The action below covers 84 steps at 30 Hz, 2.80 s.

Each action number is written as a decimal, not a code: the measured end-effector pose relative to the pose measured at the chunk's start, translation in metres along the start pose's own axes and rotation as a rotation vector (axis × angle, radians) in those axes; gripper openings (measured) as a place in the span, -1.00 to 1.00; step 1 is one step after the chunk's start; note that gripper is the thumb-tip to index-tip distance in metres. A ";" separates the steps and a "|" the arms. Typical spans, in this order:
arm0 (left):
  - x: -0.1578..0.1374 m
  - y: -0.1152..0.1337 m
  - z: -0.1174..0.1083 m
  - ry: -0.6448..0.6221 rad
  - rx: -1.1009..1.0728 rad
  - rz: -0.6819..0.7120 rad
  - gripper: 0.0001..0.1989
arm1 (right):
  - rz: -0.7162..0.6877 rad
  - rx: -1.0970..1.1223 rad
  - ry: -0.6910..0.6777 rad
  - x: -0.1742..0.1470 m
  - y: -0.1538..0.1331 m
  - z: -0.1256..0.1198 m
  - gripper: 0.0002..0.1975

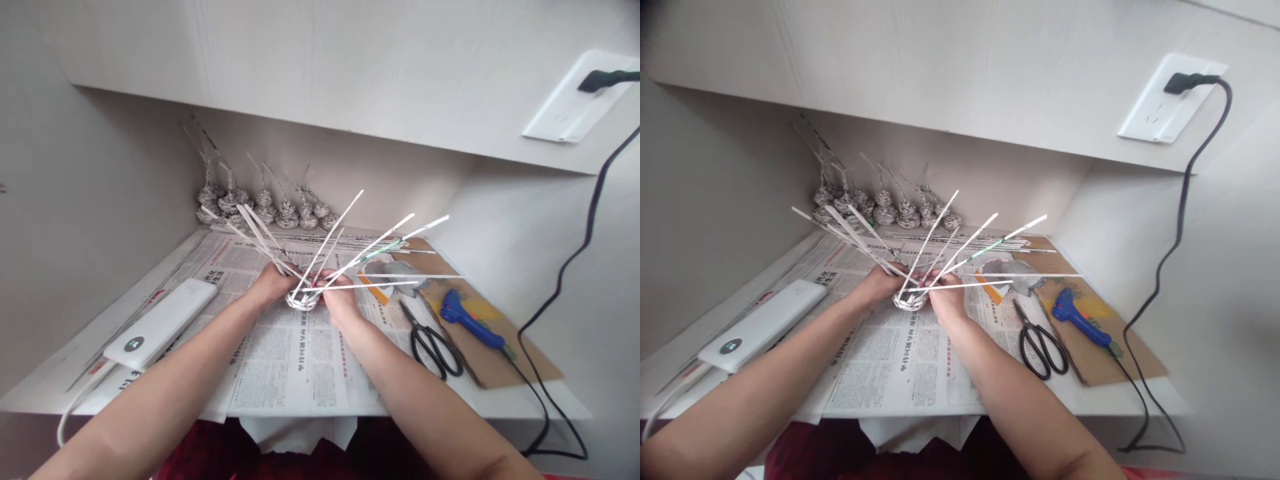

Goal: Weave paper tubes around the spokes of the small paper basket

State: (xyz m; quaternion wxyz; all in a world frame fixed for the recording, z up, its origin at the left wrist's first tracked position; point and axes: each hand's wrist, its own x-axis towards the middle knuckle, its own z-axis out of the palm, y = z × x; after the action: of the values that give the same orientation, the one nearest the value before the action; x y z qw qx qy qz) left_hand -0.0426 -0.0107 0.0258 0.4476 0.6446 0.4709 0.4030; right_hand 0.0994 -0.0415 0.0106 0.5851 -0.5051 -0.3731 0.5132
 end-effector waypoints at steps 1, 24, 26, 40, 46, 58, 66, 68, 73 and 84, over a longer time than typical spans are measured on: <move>0.000 0.000 0.000 0.002 0.005 -0.001 -0.73 | -0.015 -0.008 0.005 0.000 0.000 0.000 -0.85; 0.003 -0.006 0.006 0.257 0.099 0.109 -0.82 | -0.350 -0.337 -0.212 0.011 -0.008 -0.018 -0.50; 0.005 -0.006 0.005 0.265 0.096 0.095 -0.82 | -0.283 -0.236 -0.272 0.009 -0.012 -0.017 -0.54; -0.004 -0.001 0.012 0.185 0.125 0.118 -0.82 | -0.426 -0.599 0.007 0.002 -0.011 -0.017 -0.62; 0.000 -0.001 0.011 0.238 0.094 0.087 -0.82 | -0.382 -0.401 0.042 0.006 -0.007 -0.012 -0.86; -0.002 0.005 0.013 0.284 0.007 0.137 -0.81 | -0.159 -0.060 0.132 0.007 -0.003 -0.005 -0.77; -0.004 0.006 0.014 0.247 -0.035 0.149 -0.80 | -0.344 0.129 0.157 0.015 -0.013 -0.012 -0.72; -0.003 0.005 0.014 0.252 -0.030 0.160 -0.79 | -0.408 0.078 0.133 0.015 -0.013 -0.014 -0.72; -0.003 0.002 0.016 0.245 -0.012 0.171 -0.81 | -0.459 -0.056 0.153 0.016 -0.011 -0.014 -0.79; -0.006 0.003 0.022 0.247 0.038 0.285 -0.85 | -0.198 0.289 0.153 0.019 -0.013 -0.012 -0.82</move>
State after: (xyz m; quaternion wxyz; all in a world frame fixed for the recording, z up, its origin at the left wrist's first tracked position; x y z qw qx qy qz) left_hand -0.0230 -0.0214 0.0220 0.3122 0.6588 0.4336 0.5296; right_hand 0.1177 -0.0246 0.0189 0.7258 -0.4142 -0.2979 0.4614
